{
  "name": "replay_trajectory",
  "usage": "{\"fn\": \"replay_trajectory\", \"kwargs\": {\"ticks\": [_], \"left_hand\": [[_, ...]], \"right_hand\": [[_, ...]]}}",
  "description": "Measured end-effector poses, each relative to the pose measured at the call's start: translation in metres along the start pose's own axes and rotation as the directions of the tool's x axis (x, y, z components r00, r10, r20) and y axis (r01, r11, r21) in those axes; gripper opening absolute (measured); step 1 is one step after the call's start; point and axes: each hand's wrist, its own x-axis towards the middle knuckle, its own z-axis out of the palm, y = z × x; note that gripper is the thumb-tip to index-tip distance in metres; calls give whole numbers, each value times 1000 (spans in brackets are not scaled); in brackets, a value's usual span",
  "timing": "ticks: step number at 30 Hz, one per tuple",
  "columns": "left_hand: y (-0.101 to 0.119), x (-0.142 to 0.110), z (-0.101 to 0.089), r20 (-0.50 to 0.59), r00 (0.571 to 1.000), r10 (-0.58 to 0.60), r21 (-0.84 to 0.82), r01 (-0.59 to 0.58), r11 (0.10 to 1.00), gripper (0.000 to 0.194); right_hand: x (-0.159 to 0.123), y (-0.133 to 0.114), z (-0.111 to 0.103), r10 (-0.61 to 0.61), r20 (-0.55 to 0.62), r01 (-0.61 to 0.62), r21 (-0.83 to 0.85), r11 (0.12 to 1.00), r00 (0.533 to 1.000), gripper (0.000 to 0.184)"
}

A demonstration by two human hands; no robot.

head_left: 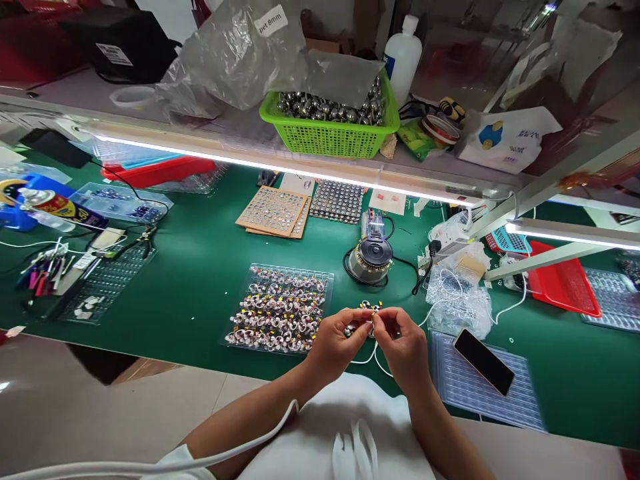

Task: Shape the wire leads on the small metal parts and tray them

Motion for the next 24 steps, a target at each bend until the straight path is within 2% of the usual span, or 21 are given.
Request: {"fn": "replay_trajectory", "kwargs": {"ticks": [7,11,13,17,20,24], "left_hand": [[-3,-1,4,-51,996,71,18,-70,997,22],[-3,-2,3,-72,994,83,-33,-86,996,21],[-2,-2,1,-57,994,88,-54,-91,994,21],[1,-2,-4,-2,997,75,-114,-74,991,22],[5,-1,-6,31,999,18,-202,-11,979,22],[6,1,-6,29,999,-13,-243,20,970,20]], "right_hand": [[0,-1,5,-19,-52,20,28,999,998,15],[2,-2,4,81,7,-81,182,980,997,17],[4,0,3,151,87,-171,331,928,985,17],[8,6,1,222,238,-321,561,763,946,17],[10,11,1,241,292,-375,618,691,925,17],[8,12,2,265,312,-408,638,653,912,19]]}}
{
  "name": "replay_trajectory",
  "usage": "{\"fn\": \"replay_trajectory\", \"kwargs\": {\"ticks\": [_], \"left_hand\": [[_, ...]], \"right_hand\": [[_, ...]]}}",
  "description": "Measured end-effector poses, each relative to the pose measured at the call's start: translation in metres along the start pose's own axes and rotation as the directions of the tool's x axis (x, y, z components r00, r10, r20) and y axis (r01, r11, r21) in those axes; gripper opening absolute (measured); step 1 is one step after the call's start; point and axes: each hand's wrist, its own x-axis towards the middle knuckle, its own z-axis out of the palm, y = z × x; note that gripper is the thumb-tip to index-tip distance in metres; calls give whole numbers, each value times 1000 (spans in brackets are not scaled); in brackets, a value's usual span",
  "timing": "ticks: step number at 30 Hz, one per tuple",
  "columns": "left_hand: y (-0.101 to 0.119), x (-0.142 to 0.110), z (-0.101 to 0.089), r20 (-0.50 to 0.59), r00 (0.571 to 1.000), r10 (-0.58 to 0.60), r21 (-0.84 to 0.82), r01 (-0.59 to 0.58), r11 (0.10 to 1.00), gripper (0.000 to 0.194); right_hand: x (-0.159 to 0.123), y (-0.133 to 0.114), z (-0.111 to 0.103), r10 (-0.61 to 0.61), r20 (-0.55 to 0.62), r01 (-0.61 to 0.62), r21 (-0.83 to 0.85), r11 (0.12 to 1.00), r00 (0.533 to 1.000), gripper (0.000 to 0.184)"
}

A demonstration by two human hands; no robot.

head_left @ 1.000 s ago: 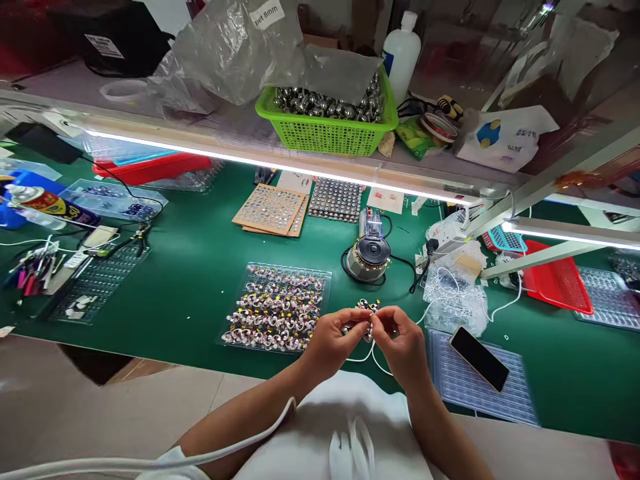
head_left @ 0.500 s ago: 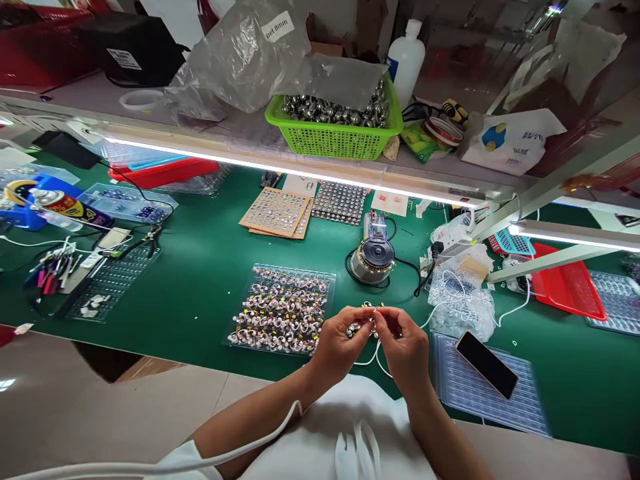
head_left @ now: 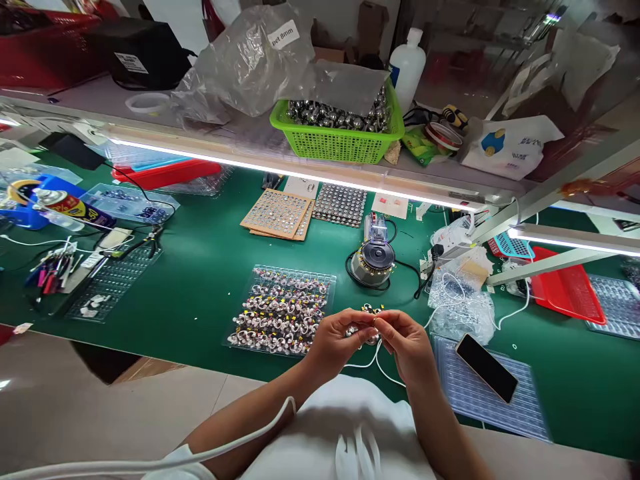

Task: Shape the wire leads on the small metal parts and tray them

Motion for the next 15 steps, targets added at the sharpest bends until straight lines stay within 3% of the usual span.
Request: {"fn": "replay_trajectory", "kwargs": {"ticks": [7,15], "left_hand": [[-2,0,-1,15,1000,-10,-71,12,997,18],[12,-3,-7,89,993,-83,58,78,995,23]], "right_hand": [[-3,3,-3,20,47,-19,-19,1000,999,35],[-4,-6,-8,-122,246,147,-85,985,962,9]]}}
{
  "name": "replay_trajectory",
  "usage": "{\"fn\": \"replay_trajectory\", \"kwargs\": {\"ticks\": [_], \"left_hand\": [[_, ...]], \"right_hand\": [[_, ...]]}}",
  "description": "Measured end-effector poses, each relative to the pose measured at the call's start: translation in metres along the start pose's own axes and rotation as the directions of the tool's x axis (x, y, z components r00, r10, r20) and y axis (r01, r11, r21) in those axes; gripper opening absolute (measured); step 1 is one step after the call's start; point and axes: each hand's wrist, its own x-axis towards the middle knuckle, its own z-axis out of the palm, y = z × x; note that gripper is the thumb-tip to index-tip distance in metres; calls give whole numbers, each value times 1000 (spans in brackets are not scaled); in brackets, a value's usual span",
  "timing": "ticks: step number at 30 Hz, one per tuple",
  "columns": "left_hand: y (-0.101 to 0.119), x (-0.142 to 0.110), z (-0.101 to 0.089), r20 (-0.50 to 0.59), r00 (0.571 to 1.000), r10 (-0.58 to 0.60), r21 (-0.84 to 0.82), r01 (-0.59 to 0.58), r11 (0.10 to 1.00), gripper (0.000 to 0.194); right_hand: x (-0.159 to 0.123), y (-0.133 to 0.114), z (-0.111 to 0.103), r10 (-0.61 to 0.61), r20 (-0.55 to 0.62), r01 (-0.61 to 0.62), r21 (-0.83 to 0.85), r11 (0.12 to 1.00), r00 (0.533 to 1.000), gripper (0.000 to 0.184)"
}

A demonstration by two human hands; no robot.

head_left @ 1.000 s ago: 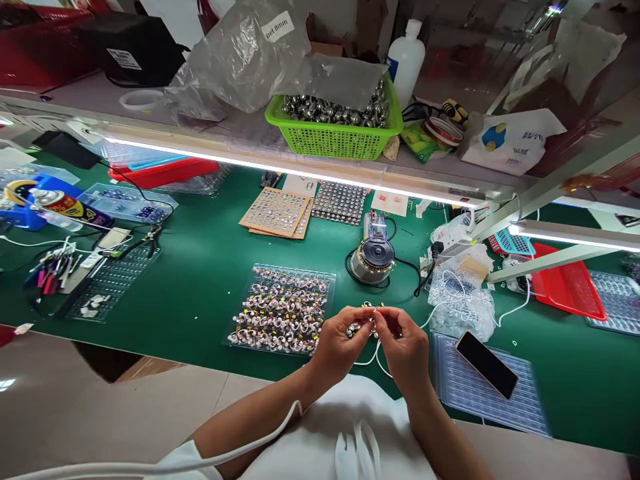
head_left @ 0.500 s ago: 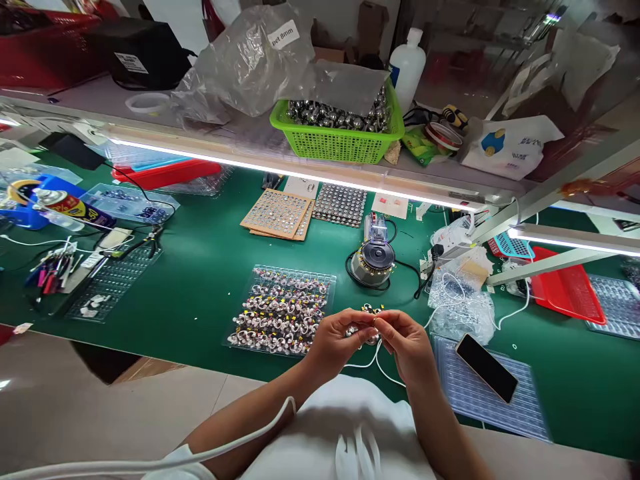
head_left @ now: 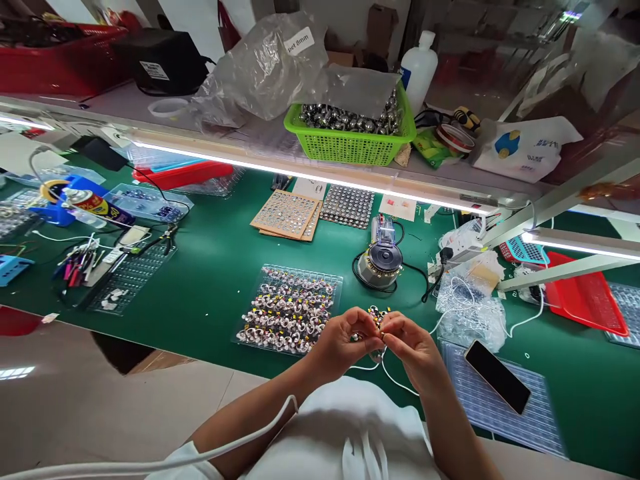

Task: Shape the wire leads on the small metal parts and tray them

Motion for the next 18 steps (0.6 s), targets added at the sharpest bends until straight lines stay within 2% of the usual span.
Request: {"fn": "replay_trajectory", "kwargs": {"ticks": [4,8,15,18], "left_hand": [[3,-2,-2,-10,999,35,117,-34,993,25],[-1,-2,-2,-36,995,97,208,-87,974,24],[-1,-1,-8,-112,971,210,342,-161,926,16],[-1,-1,-10,-128,957,261,384,-195,903,13]], "right_hand": [[-2,-1,2,-41,-2,41,-23,999,999,6],[-5,4,7,-92,-77,88,-56,995,993,6],[-3,7,12,-113,-239,106,-41,994,965,8],[-3,5,12,-115,-263,108,-42,993,958,9]]}}
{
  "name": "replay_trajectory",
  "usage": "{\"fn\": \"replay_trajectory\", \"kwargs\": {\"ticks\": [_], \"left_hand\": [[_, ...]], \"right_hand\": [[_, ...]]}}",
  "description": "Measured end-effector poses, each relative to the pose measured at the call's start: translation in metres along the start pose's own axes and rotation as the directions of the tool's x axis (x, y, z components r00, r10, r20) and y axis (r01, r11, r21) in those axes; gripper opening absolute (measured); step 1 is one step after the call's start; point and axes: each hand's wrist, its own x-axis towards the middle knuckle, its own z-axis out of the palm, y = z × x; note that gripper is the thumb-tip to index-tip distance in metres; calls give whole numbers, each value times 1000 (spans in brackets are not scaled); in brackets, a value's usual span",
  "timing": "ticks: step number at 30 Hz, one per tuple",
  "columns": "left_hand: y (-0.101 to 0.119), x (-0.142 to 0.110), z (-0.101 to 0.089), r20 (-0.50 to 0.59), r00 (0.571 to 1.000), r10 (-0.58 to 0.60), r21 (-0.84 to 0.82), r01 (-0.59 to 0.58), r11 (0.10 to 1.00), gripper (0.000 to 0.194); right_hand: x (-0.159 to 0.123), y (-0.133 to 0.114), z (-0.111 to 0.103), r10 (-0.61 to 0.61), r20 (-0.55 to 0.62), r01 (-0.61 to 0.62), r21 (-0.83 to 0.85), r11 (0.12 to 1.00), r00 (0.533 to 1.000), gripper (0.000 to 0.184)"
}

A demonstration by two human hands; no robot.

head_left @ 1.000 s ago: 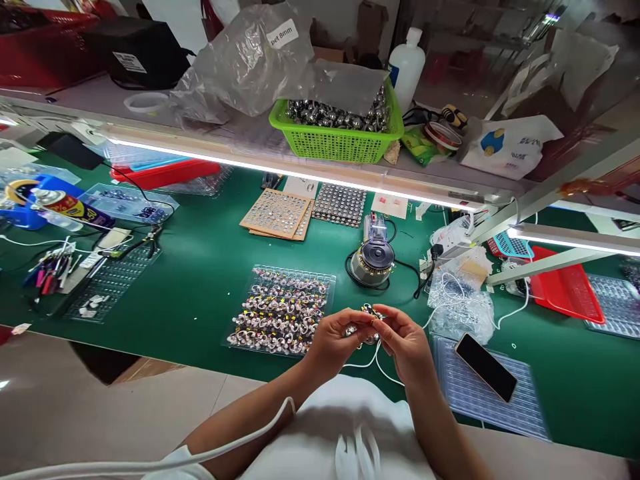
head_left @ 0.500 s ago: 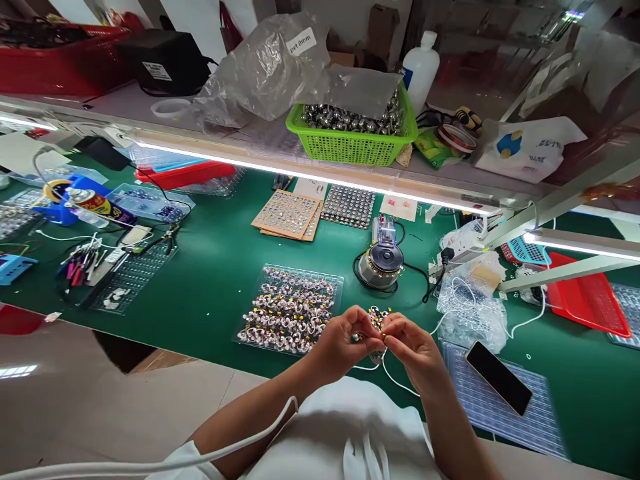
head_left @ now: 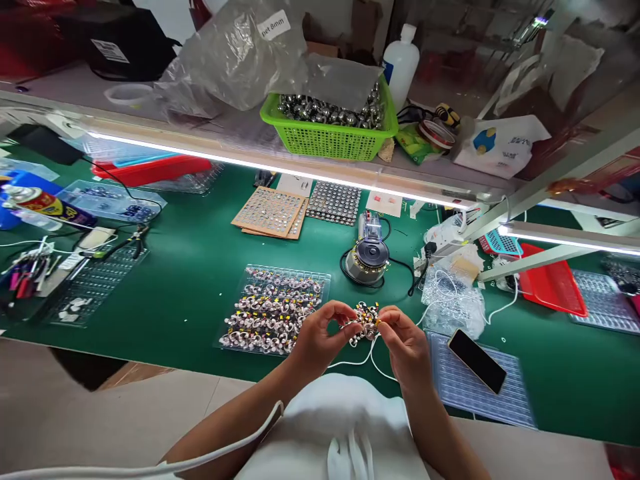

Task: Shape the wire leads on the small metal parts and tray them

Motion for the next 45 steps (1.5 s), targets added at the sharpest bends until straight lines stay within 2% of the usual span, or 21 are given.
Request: {"fn": "replay_trajectory", "kwargs": {"ticks": [3,6,9,13,18,21,24,26,29,31,33,37,39,41,45], "left_hand": [[1,-1,2,-34,990,138,37,-137,990,6],[5,-2,4,-42,947,318,87,-313,946,3],[6,-2,6,-49,903,428,148,-417,897,7],[2,-1,9,-40,887,460,173,-447,877,19],[0,-3,13,-57,901,430,152,-418,896,20],[3,-4,14,-81,947,312,54,-308,950,13],[5,-2,12,-40,996,77,-99,-80,992,8],[3,1,11,26,998,-65,-218,69,973,14],[-3,5,9,185,957,-225,-463,287,839,29],[-7,8,6,312,912,-267,-562,404,722,38],[-8,10,1,419,869,-264,-581,480,658,42],[-10,11,-5,591,769,-243,-535,599,596,43],[-15,10,-4,641,727,-248,-519,648,558,43],[-21,9,0,659,705,-262,-529,682,505,43],[-31,6,11,630,719,-294,-586,689,426,46]], "right_hand": [[-1,-1,1,14,18,-14,-28,1000,1000,10],[-1,-3,1,-13,19,14,-63,998,1000,10],[-1,-3,1,-27,25,29,-99,995,999,10],[-2,-3,1,-29,29,32,-140,990,999,12],[-3,-3,0,-58,49,67,-219,973,997,11],[-4,0,-3,-88,73,105,-273,956,993,13],[-3,4,-7,-127,74,144,-316,938,989,15],[-2,7,-10,-133,83,154,-348,925,988,15],[0,8,-12,-103,149,152,-371,916,983,12],[1,7,-13,-55,199,121,-343,931,979,13],[1,5,-12,13,235,58,-293,954,972,15],[3,3,-10,116,271,-70,-172,983,956,31],[3,5,-9,132,274,-107,-105,989,953,39],[3,8,-9,138,265,-130,-48,990,954,44],[4,15,-9,114,268,-122,11,992,957,40]]}}
